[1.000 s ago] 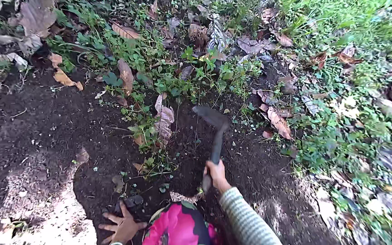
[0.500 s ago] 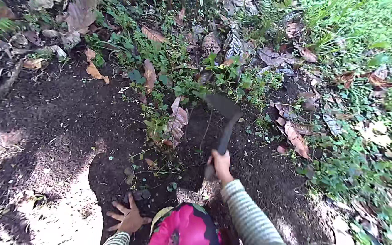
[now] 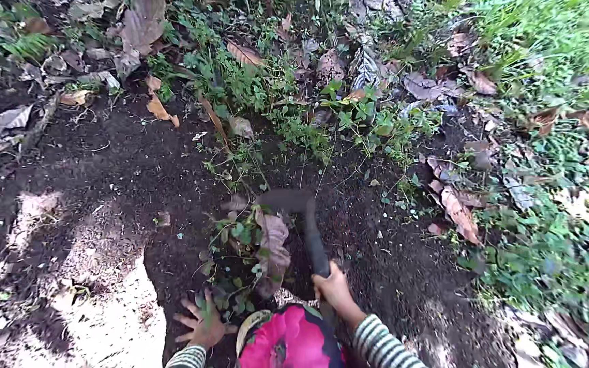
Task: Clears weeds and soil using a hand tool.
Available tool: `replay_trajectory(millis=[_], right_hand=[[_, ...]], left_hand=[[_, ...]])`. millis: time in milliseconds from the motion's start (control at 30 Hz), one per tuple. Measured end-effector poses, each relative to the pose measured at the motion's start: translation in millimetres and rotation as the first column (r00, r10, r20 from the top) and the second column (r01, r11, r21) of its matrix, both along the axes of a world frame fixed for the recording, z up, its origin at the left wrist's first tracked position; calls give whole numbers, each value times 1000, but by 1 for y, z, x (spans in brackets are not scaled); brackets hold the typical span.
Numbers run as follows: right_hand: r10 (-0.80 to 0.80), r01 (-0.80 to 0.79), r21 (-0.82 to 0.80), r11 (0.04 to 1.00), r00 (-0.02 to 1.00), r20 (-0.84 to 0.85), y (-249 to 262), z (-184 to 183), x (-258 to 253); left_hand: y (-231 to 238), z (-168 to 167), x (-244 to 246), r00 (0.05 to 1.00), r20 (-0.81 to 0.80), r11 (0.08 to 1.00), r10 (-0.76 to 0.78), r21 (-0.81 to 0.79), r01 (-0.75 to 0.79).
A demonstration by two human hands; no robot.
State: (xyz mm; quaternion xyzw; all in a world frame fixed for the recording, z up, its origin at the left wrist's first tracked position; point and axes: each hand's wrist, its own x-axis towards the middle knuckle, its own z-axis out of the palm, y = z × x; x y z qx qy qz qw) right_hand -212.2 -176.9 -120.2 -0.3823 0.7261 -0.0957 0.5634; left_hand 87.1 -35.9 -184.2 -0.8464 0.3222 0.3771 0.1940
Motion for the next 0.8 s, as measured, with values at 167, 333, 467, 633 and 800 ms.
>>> replay_trajectory(millis=[167,333,467,633,800], right_hand=[[33,-136,-189,972,885,-464,-52,61,-75],[291,-509,25,861,451,-843,-81,165,-165],[489,-611,271,744,221,-844,-91,189,-151],[458,-572,266,776,221,-861,-102,191,-107],[446,-463,293,837,263,-856,-106,188,-84]], left_hand=[[-3,7,9,997,-45,995,-65,68,68],[-54,89,50,957,-62,959,-283,-4,283],[-163,130,45,968,58,775,-244,-588,231],[-305,74,-17,939,-272,745,213,-576,-336],[-342,26,-98,968,-64,790,244,-565,-237]])
